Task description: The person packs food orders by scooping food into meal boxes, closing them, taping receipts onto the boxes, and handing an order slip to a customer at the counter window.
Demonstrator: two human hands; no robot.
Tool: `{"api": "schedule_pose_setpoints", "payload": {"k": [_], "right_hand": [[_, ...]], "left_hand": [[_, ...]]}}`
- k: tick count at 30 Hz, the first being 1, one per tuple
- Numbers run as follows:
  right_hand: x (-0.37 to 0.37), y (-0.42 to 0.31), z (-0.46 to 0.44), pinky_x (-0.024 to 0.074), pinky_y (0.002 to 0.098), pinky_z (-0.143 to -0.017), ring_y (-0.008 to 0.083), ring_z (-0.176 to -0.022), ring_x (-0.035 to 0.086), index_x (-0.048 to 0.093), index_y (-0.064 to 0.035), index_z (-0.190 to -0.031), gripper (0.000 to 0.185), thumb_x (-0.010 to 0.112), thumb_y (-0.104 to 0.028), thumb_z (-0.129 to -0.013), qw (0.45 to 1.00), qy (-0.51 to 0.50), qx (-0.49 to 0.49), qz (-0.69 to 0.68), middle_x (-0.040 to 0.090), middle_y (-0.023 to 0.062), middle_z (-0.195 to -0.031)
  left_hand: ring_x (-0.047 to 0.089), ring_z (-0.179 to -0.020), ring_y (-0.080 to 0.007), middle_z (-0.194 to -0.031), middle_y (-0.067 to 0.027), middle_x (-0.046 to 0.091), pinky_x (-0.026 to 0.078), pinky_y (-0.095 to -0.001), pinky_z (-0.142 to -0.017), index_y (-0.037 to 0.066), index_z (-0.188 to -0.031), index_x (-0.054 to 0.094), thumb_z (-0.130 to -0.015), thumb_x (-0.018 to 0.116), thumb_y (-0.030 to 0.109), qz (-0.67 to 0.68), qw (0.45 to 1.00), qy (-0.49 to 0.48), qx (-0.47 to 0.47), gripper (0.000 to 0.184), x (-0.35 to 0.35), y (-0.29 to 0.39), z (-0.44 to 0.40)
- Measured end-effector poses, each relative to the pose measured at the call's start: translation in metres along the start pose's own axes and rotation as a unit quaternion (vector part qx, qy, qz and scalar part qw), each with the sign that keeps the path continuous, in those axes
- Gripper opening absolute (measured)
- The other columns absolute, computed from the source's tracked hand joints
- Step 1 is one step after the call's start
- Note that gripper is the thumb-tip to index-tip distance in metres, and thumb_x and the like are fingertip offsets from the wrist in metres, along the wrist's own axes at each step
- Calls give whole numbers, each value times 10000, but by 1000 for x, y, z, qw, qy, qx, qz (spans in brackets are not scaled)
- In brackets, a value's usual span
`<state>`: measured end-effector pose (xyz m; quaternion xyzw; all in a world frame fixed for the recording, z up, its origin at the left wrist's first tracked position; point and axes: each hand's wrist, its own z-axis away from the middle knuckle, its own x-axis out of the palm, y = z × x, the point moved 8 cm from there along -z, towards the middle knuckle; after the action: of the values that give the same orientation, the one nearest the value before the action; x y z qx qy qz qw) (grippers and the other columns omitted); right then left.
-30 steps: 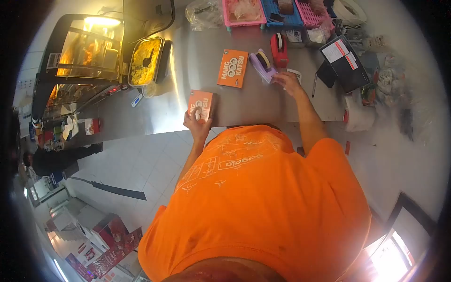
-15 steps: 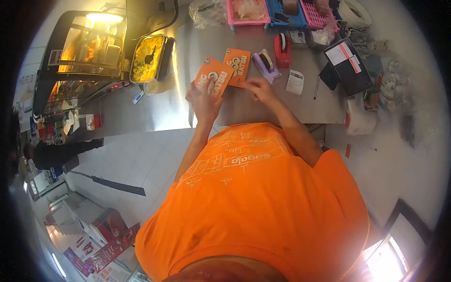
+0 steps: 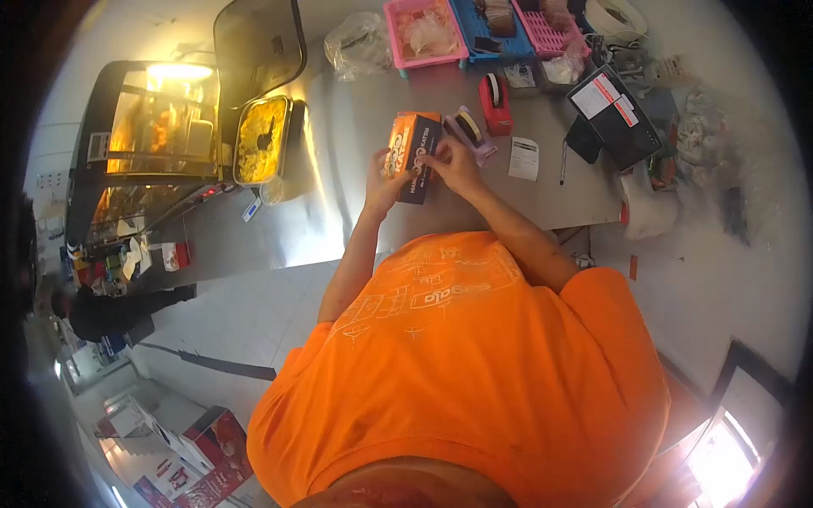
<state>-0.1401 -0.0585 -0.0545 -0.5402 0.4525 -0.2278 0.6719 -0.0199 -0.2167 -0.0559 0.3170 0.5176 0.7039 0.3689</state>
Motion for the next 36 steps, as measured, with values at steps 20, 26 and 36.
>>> {"api": "schedule_pose_setpoints", "payload": {"k": [20, 26, 36], "right_hand": [[43, 81, 48, 446, 396, -1040, 246, -1266, 571, 598, -71, -1399, 603, 556, -518, -998, 916, -251, 282, -132, 625, 140, -1360], [-148, 147, 88, 506, 444, -932, 332, -1109, 651, 716, -33, -1054, 321, 696, -325, -923, 880, 357, 218, 226, 720, 195, -1082], [-111, 127, 29, 550, 363, -770, 215, -910, 668, 677, -90, -1103, 230, 730, -200, -907, 774, 132, 276, -554, 683, 74, -881]], "left_hand": [[585, -899, -126, -1190, -68, 648, 458, -287, -724, 96, -1376, 417, -893, 778, 139, 43, 981, -148, -115, 604, -10, -86, -12], [576, -1214, -228, -1332, -135, 523, 545, -376, -955, 104, -1510, 189, -919, 743, 79, 152, 981, -54, -103, 811, 21, -72, 57], [273, -1462, -331, -1577, -209, 252, 292, -476, -1173, 40, -1567, 199, -988, 676, 281, -101, 984, 140, 35, 788, -32, -61, 54]]}}
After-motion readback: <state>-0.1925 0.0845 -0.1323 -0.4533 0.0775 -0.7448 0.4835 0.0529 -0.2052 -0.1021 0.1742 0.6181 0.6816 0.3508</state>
